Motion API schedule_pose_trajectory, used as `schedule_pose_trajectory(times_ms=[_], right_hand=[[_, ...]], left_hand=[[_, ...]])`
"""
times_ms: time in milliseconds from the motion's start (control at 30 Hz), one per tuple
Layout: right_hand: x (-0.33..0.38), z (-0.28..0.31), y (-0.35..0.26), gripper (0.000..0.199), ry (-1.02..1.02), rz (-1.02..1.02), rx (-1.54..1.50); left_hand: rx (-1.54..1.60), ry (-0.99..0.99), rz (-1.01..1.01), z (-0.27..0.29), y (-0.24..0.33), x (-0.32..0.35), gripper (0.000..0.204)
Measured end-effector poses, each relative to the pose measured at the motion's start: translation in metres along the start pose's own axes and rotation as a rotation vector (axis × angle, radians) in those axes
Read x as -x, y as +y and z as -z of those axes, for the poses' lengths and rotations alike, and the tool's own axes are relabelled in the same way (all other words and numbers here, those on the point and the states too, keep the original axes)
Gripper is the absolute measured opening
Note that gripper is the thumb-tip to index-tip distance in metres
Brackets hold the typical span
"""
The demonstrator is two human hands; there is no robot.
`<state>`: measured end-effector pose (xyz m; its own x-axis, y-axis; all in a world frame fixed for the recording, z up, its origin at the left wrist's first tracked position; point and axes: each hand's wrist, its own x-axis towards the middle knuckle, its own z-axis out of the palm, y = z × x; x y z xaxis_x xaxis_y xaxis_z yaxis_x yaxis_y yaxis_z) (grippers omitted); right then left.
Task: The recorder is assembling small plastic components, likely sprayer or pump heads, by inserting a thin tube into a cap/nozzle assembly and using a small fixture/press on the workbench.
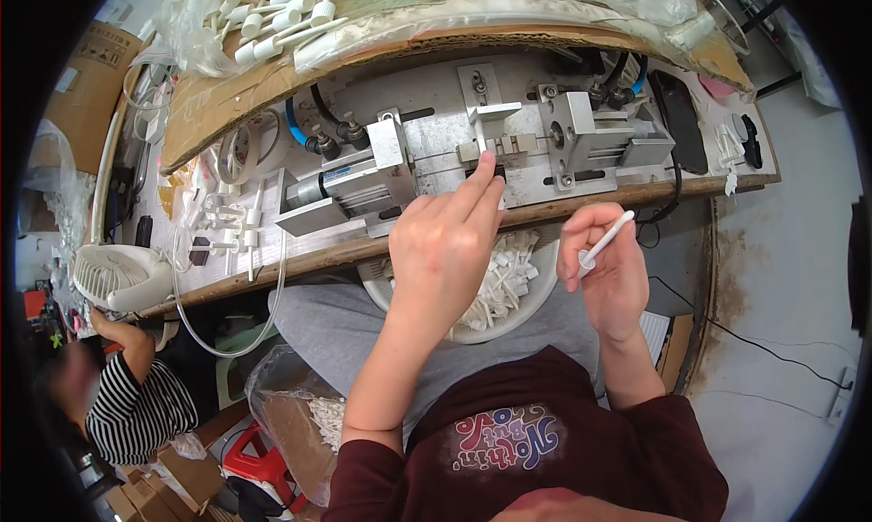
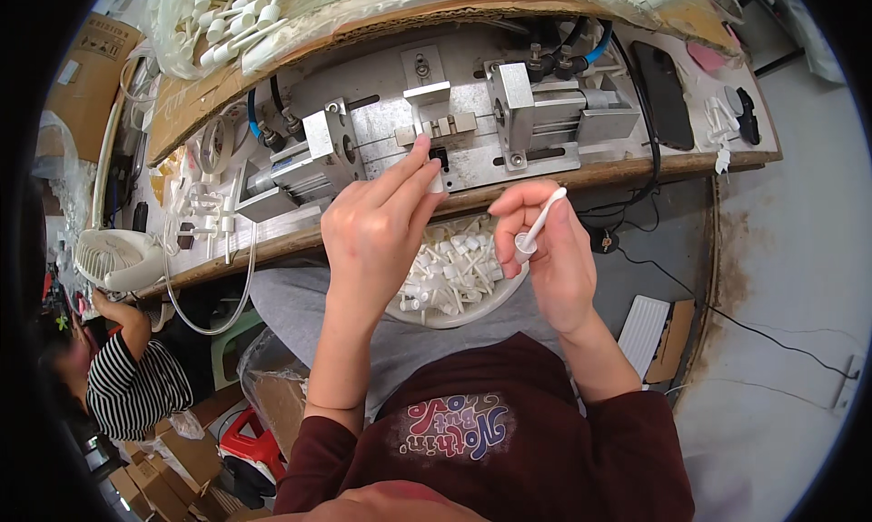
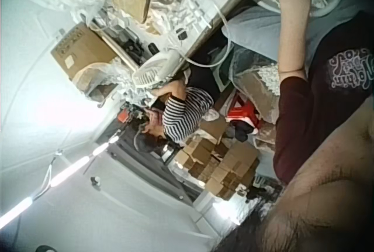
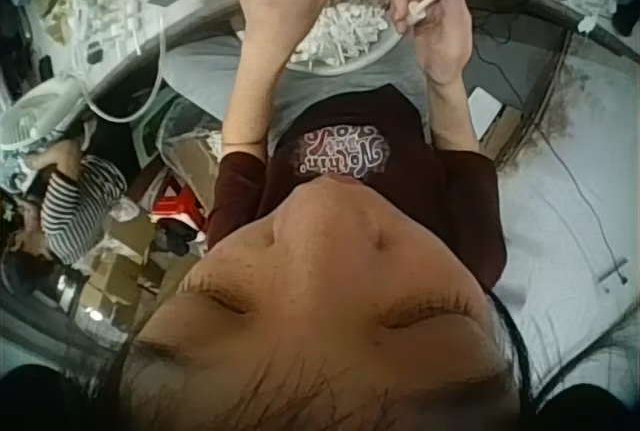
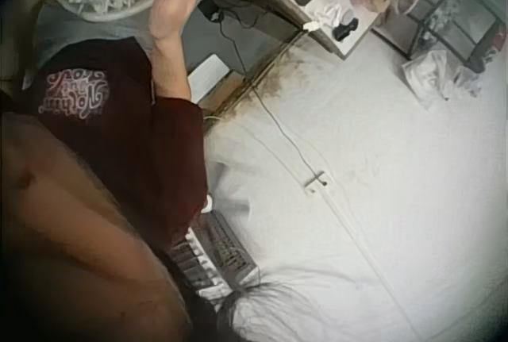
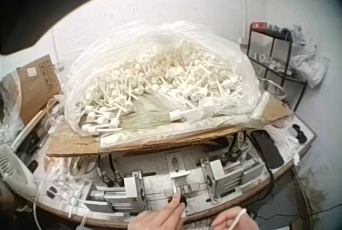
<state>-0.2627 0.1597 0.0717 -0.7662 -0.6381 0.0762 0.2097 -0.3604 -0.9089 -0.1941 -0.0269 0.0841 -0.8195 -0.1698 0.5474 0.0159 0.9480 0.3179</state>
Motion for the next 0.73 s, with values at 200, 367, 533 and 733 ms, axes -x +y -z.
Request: schedule_pose_trajectory(times_ms=[200, 367, 533, 733], right_hand=[[-0.003, -0.017, -0.008, 0.035, 0.056, 0.074, 0.186], [-0.007, -0.002, -0.011, 0.030, 0.097, 0.148, 0.447], [-0.020, -0.022, -0.022, 0.025, 0.030, -0.197, 0.017], [-0.081, -0.042, -0.047, 0.025, -0.070, 0.165, 0.461]], left_hand=[[0.029, -0.008, 0.028, 0.000, -0.001, 0.001, 0.027], [0.258, -0.022, 0.033, 0.010, 0.001, 0.003, 0.035], [0.615, -0.021, -0.133, 0.026, 0.017, 0.008, 0.041], [0.498, 0.074, 0.038, 0.046, 0.015, 0.009, 0.038]])
